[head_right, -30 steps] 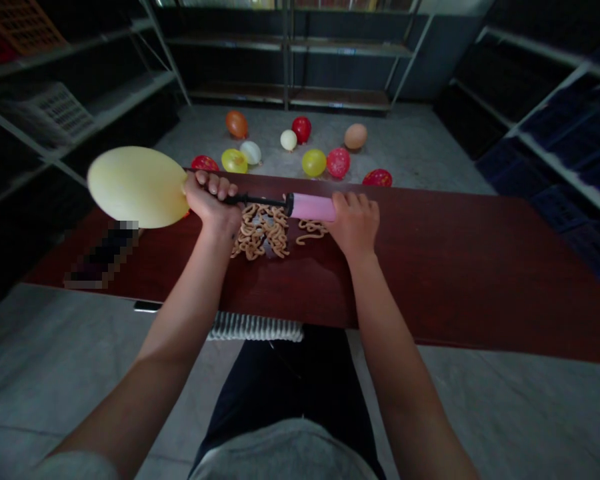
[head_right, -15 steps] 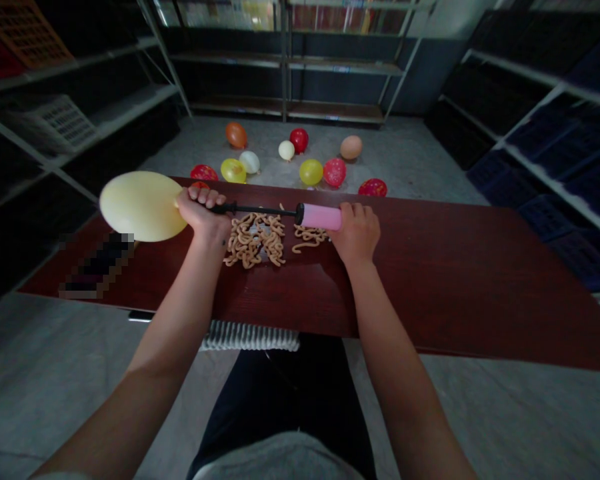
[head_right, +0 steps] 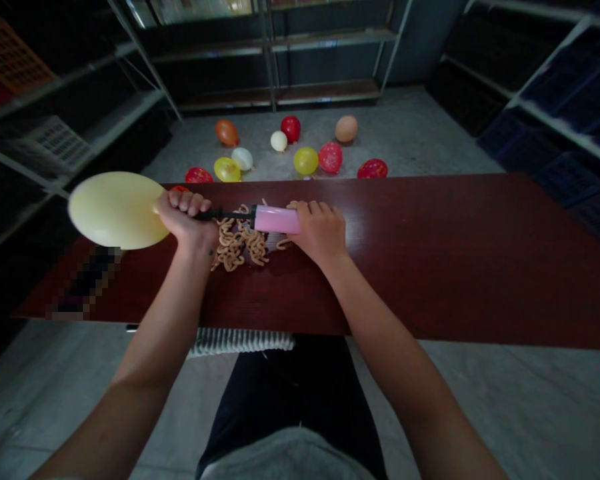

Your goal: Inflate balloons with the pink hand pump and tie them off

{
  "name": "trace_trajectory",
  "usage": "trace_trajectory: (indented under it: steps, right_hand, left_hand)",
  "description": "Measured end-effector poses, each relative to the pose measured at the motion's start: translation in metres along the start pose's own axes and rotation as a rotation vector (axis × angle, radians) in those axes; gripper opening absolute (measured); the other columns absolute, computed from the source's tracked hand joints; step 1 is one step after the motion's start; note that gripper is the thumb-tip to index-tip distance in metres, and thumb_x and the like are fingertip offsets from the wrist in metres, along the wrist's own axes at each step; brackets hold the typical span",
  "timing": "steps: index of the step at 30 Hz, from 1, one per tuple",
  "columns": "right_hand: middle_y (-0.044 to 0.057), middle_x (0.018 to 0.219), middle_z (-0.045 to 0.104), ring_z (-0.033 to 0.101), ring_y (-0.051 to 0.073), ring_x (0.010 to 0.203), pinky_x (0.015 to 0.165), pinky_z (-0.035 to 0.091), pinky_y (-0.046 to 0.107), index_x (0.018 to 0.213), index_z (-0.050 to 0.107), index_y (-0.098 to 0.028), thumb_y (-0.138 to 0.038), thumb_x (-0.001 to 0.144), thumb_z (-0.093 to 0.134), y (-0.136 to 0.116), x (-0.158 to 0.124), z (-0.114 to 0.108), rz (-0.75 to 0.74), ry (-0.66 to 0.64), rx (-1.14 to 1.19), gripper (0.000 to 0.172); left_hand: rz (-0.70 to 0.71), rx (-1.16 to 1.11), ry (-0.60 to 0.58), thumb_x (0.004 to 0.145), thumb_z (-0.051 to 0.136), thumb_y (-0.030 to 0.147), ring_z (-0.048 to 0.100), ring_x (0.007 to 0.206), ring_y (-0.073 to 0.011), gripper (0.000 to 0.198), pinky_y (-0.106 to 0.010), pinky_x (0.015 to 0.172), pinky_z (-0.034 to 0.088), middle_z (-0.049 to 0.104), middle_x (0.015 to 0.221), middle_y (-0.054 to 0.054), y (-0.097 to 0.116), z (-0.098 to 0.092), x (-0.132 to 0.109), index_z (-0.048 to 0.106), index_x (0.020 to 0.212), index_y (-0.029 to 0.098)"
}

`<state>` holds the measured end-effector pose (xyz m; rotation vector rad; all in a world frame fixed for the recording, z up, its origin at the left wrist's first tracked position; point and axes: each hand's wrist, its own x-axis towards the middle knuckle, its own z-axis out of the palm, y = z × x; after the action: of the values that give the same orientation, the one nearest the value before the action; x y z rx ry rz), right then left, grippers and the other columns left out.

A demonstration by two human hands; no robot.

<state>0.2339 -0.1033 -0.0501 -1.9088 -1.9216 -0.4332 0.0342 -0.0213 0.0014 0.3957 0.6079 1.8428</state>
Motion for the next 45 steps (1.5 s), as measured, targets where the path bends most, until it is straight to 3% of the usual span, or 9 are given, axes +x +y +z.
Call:
trace_trajectory:
  steps: [9, 15, 22, 28, 37, 45]
  right_hand:
    - [0.014, 0.099, 0.073, 0.066, 0.027, 0.086, 0.067, 0.040, 0.033, 0.111, 0.062, -0.017, -0.041, 0.076, 0.069, -0.016, -0.004, -0.001, -0.039, -0.088, 0.055, 0.043]
    - [0.013, 0.107, 0.073, 0.066, 0.027, 0.092, 0.071, 0.041, 0.034, 0.113, 0.064, -0.016, -0.037, 0.079, 0.063, -0.012, 0.000, 0.001, -0.056, -0.032, 0.114, 0.040]
    - [0.010, 0.101, 0.072, 0.063, 0.026, 0.090, 0.075, 0.039, 0.035, 0.114, 0.065, -0.018, -0.039, 0.084, 0.057, -0.012, 0.002, 0.002, -0.074, 0.028, 0.071, 0.038]
    - [0.012, 0.094, 0.069, 0.058, 0.027, 0.088, 0.073, 0.037, 0.036, 0.105, 0.066, -0.018, -0.044, 0.088, 0.054, 0.000, 0.004, 0.006, -0.029, 0.063, -0.051, 0.034]
    - [0.015, 0.100, 0.067, 0.056, 0.032, 0.095, 0.082, 0.037, 0.043, 0.110, 0.064, -0.015, -0.047, 0.086, 0.056, 0.037, 0.005, 0.006, 0.090, 0.093, -0.171, 0.040]
    - [0.019, 0.106, 0.064, 0.054, 0.035, 0.100, 0.083, 0.040, 0.047, 0.113, 0.062, -0.015, -0.042, 0.087, 0.056, 0.051, 0.002, 0.001, 0.154, 0.190, -0.135, 0.038]
  left_hand:
    - [-0.080, 0.090, -0.073, 0.100, 0.040, 0.021, 0.021, 0.035, -0.0068, 0.042, -0.022, 0.039, 0.022, 0.020, 0.050, 0.007, -0.018, 0.010, -0.024, 0.025, 0.060, 0.020]
    - [-0.075, 0.094, -0.069, 0.102, 0.038, 0.025, 0.019, 0.035, -0.0076, 0.044, -0.023, 0.039, 0.022, 0.019, 0.049, 0.007, -0.008, 0.014, -0.026, 0.024, 0.060, 0.020]
    - [-0.035, -0.017, -0.140, 0.103, 0.032, 0.027, 0.017, 0.035, -0.0082, 0.046, -0.025, 0.039, 0.019, 0.016, 0.048, 0.006, 0.006, 0.013, -0.022, 0.024, 0.058, 0.020]
    - [-0.012, -0.035, -0.063, 0.103, 0.040, 0.032, 0.018, 0.036, -0.0094, 0.047, -0.026, 0.039, 0.021, 0.019, 0.050, 0.005, 0.013, 0.010, -0.013, 0.023, 0.061, 0.021]
    - [-0.018, -0.079, 0.029, 0.104, 0.034, 0.029, 0.018, 0.038, -0.0084, 0.041, -0.023, 0.041, 0.022, 0.019, 0.051, 0.006, 0.022, 0.005, 0.002, 0.023, 0.065, 0.021]
    - [0.001, -0.109, -0.010, 0.098, 0.038, 0.020, 0.019, 0.036, -0.0095, 0.041, -0.026, 0.041, 0.022, 0.020, 0.049, 0.005, 0.021, -0.003, 0.008, 0.024, 0.060, 0.021]
